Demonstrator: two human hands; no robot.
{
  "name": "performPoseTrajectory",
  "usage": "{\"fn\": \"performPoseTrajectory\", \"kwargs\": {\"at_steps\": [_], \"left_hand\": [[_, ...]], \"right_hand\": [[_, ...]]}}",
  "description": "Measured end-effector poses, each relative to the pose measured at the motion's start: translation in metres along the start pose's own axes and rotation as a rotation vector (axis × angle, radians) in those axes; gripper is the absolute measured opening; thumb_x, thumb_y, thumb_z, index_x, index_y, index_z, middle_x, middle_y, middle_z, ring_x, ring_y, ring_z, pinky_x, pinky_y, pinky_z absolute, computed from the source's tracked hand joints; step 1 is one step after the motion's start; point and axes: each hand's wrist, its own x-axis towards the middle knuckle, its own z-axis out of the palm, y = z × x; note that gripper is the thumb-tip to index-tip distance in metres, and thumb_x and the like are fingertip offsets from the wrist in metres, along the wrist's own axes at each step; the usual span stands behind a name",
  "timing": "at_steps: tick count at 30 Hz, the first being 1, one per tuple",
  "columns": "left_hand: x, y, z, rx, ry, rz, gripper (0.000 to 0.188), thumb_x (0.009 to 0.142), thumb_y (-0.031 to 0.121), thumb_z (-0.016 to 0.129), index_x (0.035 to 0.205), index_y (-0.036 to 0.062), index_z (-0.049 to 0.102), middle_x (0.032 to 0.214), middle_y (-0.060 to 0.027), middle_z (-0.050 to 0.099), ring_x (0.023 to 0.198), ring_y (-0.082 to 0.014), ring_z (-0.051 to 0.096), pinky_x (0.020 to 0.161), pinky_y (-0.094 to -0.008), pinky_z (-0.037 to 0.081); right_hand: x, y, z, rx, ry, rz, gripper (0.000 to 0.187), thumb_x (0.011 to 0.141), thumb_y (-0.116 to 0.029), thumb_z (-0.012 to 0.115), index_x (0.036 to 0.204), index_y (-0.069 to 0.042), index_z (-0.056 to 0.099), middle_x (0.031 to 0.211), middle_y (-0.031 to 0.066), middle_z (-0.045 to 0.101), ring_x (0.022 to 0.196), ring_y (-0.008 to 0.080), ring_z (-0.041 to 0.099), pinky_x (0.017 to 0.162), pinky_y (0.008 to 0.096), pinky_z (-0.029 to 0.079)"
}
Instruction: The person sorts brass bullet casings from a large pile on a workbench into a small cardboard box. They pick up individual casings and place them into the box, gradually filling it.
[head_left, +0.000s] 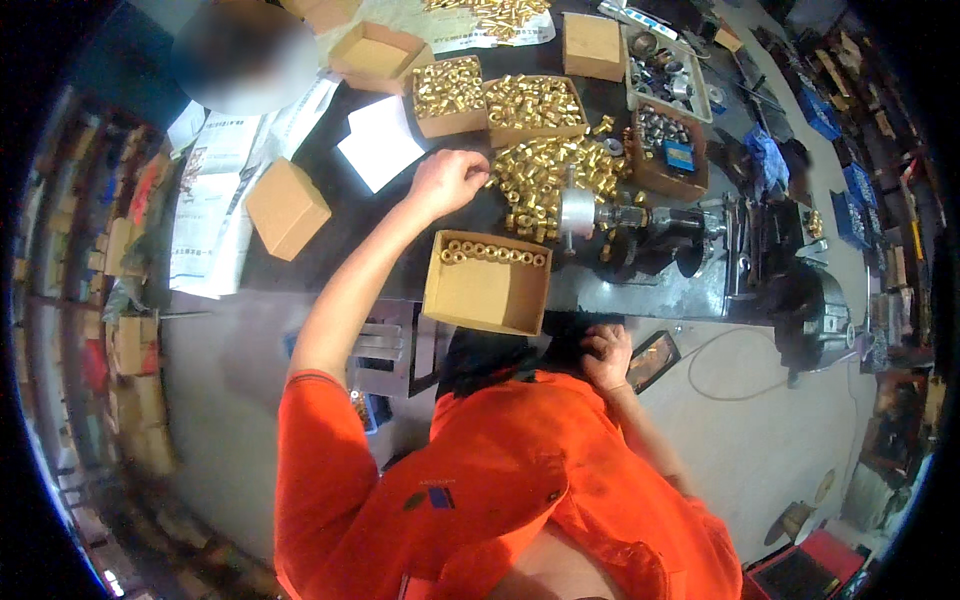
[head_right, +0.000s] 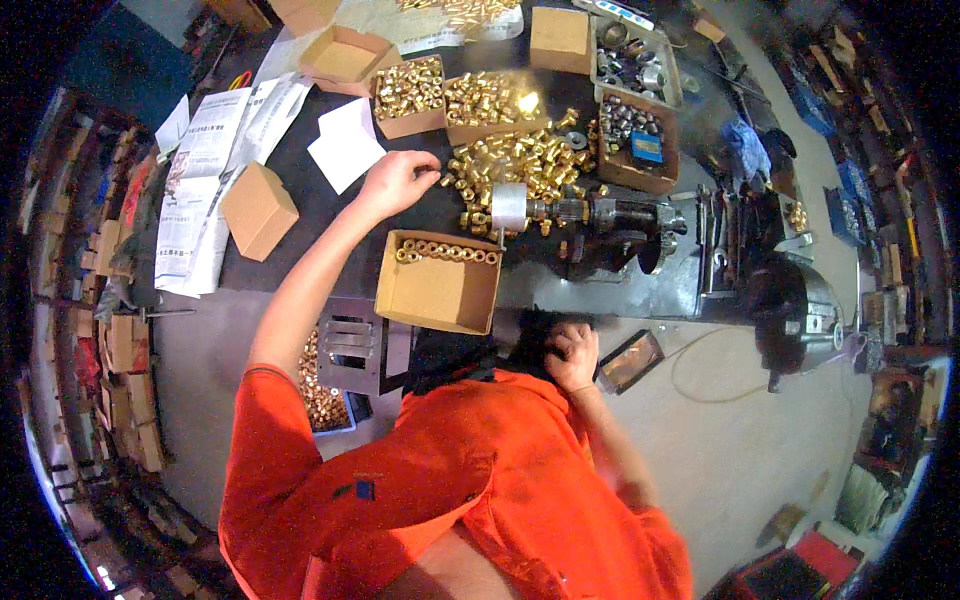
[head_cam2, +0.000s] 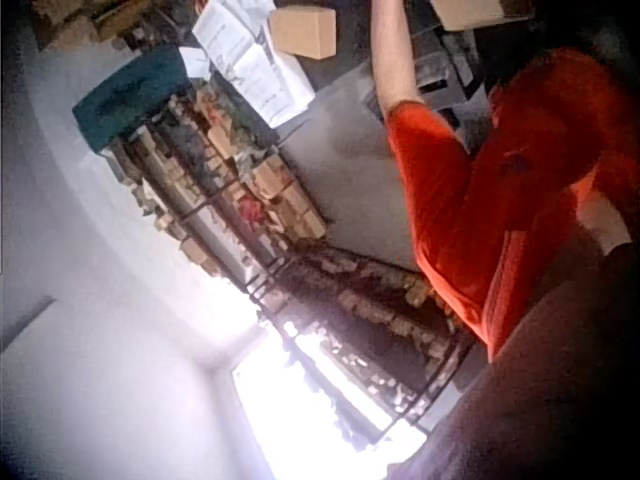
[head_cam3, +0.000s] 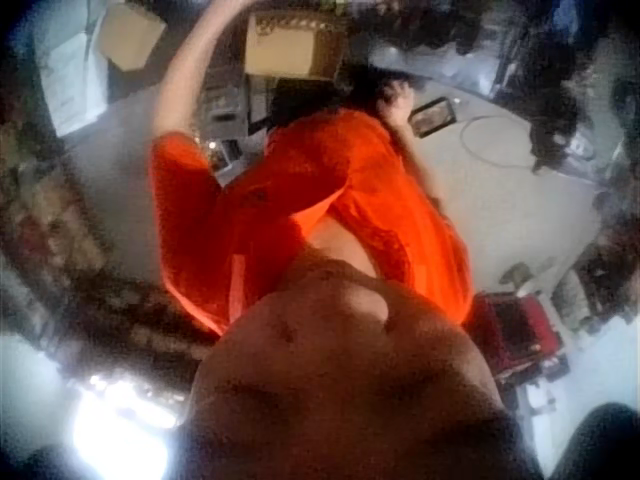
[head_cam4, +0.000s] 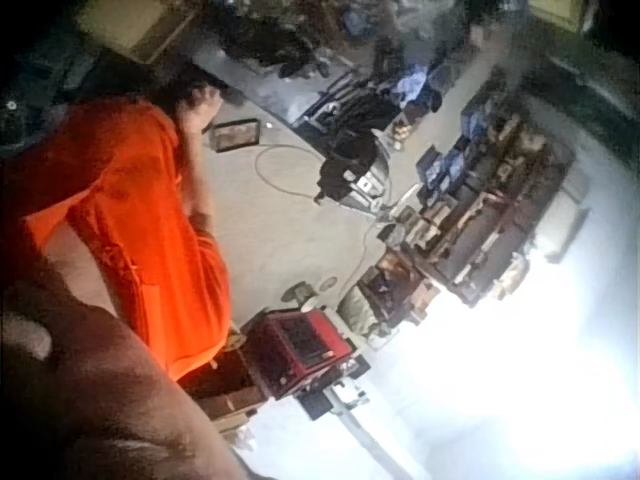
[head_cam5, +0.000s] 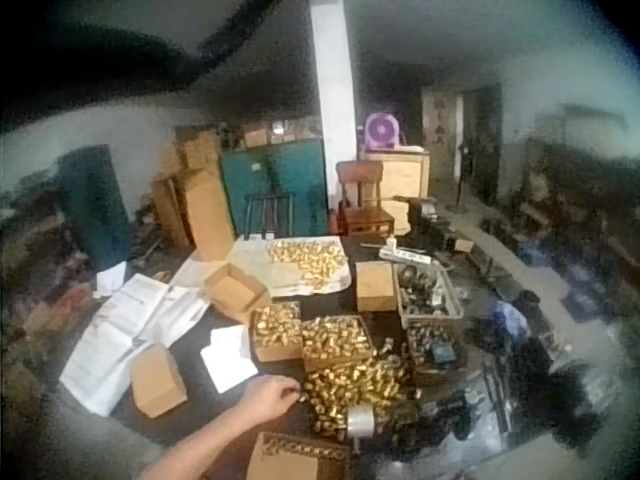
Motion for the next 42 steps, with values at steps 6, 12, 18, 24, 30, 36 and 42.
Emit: {"fn": "performPoseTrajectory", "kwargs": {"at_steps": [6,12,18,24,30,36,42], "left_hand": [[0.021,-0.009,0.034,0.168,-0.193,0.019,0.025,0.081,0.023,0.065,0.104,0.0133,0.067,0.089,-0.0103,0.069,0.087,-0.0317,0.065,0.076,-0.0443,0.051],[0.006,-0.006,0.016,0.287,-0.272,0.11,0.023,0.077,0.027,0.072,0.093,0.0114,0.066,0.083,-0.011,0.068,0.082,-0.0313,0.066,0.071,-0.0441,0.051],[-0.005,-0.013,0.01,0.219,-0.212,0.074,0.02,0.077,0.026,0.073,0.087,0.0095,0.066,0.077,-0.01,0.068,0.077,-0.0321,0.066,0.066,-0.0434,0.05],[-0.018,-0.016,0.005,0.185,-0.225,0.045,0.016,0.081,0.023,0.068,0.087,0.0081,0.067,0.082,-0.011,0.069,0.079,-0.0319,0.066,0.07,-0.0427,0.051],[-0.038,-0.007,-0.024,0.202,-0.088,0.067,0.015,0.084,0.02,0.062,0.089,0.0074,0.066,0.085,-0.0122,0.069,0.081,-0.0312,0.066,0.07,-0.0431,0.051],[-0.104,0.03,-0.039,0.163,0.06,0.231,0.011,0.084,0.017,0.062,0.085,0.0064,0.063,0.08,-0.0103,0.062,0.074,-0.032,0.063,0.064,-0.043,0.049],[-0.133,0.041,0.002,0.243,0.02,0.349,0.006,0.076,0.011,0.064,0.081,0.0071,0.063,0.08,-0.0074,0.059,0.076,-0.0257,0.06,0.075,-0.0387,0.044]], "right_hand": [[-0.002,0.001,-0.002,0.004,0.01,0.007,0.021,0.057,-0.018,0.064,0.077,-0.013,0.068,0.098,0.0003,0.065,0.097,0.0256,0.054,0.081,0.0398,0.041],[-0.001,-0.001,0.001,0.018,0.011,0.0,0.02,0.058,-0.019,0.064,0.077,-0.013,0.068,0.096,0.0002,0.065,0.095,0.0262,0.054,0.08,0.0398,0.041],[0.0,-0.003,-0.001,0.0,0.023,-0.009,0.019,0.058,-0.02,0.064,0.076,-0.013,0.068,0.096,-0.0002,0.065,0.094,0.0263,0.054,0.078,0.0397,0.041],[0.001,-0.004,-0.001,0.01,0.025,-0.013,0.019,0.058,-0.02,0.064,0.076,-0.013,0.068,0.096,-0.0006,0.064,0.095,0.0259,0.054,0.078,0.0394,0.041],[-0.001,-0.001,-0.002,0.009,-0.003,-0.003,0.021,0.057,-0.021,0.064,0.077,-0.014,0.068,0.097,-0.0009,0.065,0.096,0.0255,0.054,0.08,0.0394,0.041],[0.001,-0.003,-0.002,0.015,-0.003,0.004,0.023,0.057,-0.021,0.064,0.078,-0.015,0.069,0.097,-0.0007,0.064,0.096,0.0266,0.053,0.079,0.0402,0.041],[-0.002,0.001,0.0,0.008,-0.011,0.002,0.022,0.057,-0.021,0.065,0.077,-0.015,0.069,0.099,0.0002,0.064,0.097,0.0272,0.053,0.079,0.0406,0.04]]}}
